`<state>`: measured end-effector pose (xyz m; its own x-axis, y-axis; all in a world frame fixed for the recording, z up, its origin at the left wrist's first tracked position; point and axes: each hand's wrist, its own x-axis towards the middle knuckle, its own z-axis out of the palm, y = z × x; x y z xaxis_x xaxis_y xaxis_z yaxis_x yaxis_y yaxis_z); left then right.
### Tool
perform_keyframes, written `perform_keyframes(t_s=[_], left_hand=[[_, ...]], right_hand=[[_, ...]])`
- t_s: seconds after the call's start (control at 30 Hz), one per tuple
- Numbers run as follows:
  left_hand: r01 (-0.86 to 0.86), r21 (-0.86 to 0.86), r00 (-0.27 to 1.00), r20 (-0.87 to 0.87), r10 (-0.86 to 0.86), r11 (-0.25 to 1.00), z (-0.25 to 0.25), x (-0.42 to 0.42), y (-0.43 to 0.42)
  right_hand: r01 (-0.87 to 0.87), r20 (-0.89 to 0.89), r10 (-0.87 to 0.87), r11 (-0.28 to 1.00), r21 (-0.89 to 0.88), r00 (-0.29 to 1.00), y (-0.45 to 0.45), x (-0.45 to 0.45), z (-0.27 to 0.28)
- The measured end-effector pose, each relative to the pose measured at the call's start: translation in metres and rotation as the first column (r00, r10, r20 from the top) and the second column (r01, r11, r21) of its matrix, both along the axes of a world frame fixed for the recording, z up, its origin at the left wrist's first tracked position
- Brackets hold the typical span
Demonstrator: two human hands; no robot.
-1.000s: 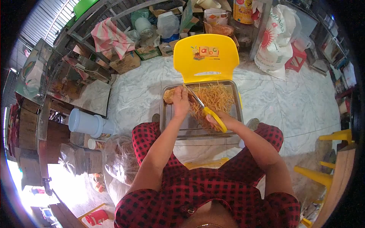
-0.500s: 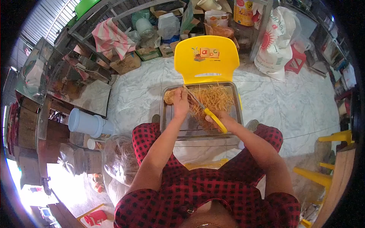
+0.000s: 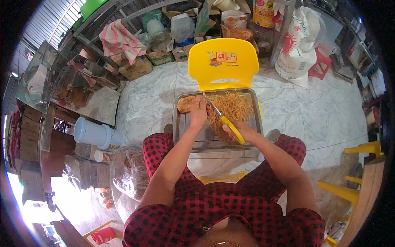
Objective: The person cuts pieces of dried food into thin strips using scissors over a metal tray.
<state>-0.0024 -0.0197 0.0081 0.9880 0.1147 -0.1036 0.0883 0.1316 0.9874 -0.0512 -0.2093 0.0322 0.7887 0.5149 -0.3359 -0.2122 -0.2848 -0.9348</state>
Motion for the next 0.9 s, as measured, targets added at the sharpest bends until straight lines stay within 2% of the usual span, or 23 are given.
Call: perform_keyframes(t_s=[0.1,0.2,0.27,0.4,0.47,0.5,0.57,0.6,0.67,0.7,0.77,0.9], left_hand=[[-0.028,0.047,1.000,-0.007,0.028,0.999,0.000,-0.001,-0.002],[-0.019,-0.021,1.000,0.013,0.019,1.000,0.003,-0.001,-0.002],[-0.020,-0.005,1.000,-0.001,0.020,1.000,0.008,-0.002,-0.002],[-0.039,0.009,0.999,-0.008,0.039,0.999,0.007,-0.003,0.000],[0.071,0.082,0.997,0.038,-0.074,0.994,-0.002,-0.005,-0.001],[0.072,0.082,0.997,0.037,-0.075,0.994,-0.003,-0.007,-0.004],[0.132,-0.020,0.991,-0.032,-0.133,0.991,-0.004,-0.013,-0.013],[0.134,-0.019,0.990,-0.033,-0.135,0.991,-0.014,-0.014,-0.019],[0.026,0.197,0.914,0.392,-0.103,0.980,-0.039,-0.013,-0.027],[0.029,0.198,0.914,0.392,-0.106,0.980,-0.036,-0.013,-0.026],[0.110,0.060,0.984,0.132,-0.117,0.992,-0.028,-0.014,-0.020],[0.074,-0.036,0.997,0.014,-0.073,0.997,-0.001,-0.012,-0.005]], right_hand=[[0.018,-0.033,-0.018,1.000,-0.015,0.999,0.001,-0.001,0.000],[0.013,-0.008,-0.013,0.998,-0.065,1.000,0.002,-0.002,0.002],[0.057,-0.072,-0.054,0.998,0.041,0.996,0.002,-0.002,0.000],[0.067,-0.041,-0.066,0.998,0.015,0.997,0.002,-0.002,0.000],[0.043,-0.024,-0.043,0.999,-0.006,0.999,0.002,-0.001,-0.003],[0.044,-0.025,-0.044,0.999,-0.005,0.999,0.001,0.000,-0.004],[-0.001,-0.042,0.003,0.999,0.032,0.999,0.001,0.005,-0.008],[0.001,-0.042,0.001,0.999,0.034,0.999,0.001,0.006,-0.015],[0.149,0.068,-0.157,0.984,0.101,0.985,0.003,0.009,-0.027],[0.152,0.068,-0.160,0.983,0.102,0.985,0.002,0.008,-0.023],[0.111,-0.001,-0.112,0.988,0.103,0.994,-0.002,0.007,-0.014],[0.046,-0.006,-0.045,0.997,0.065,0.999,-0.002,-0.002,-0.001]])
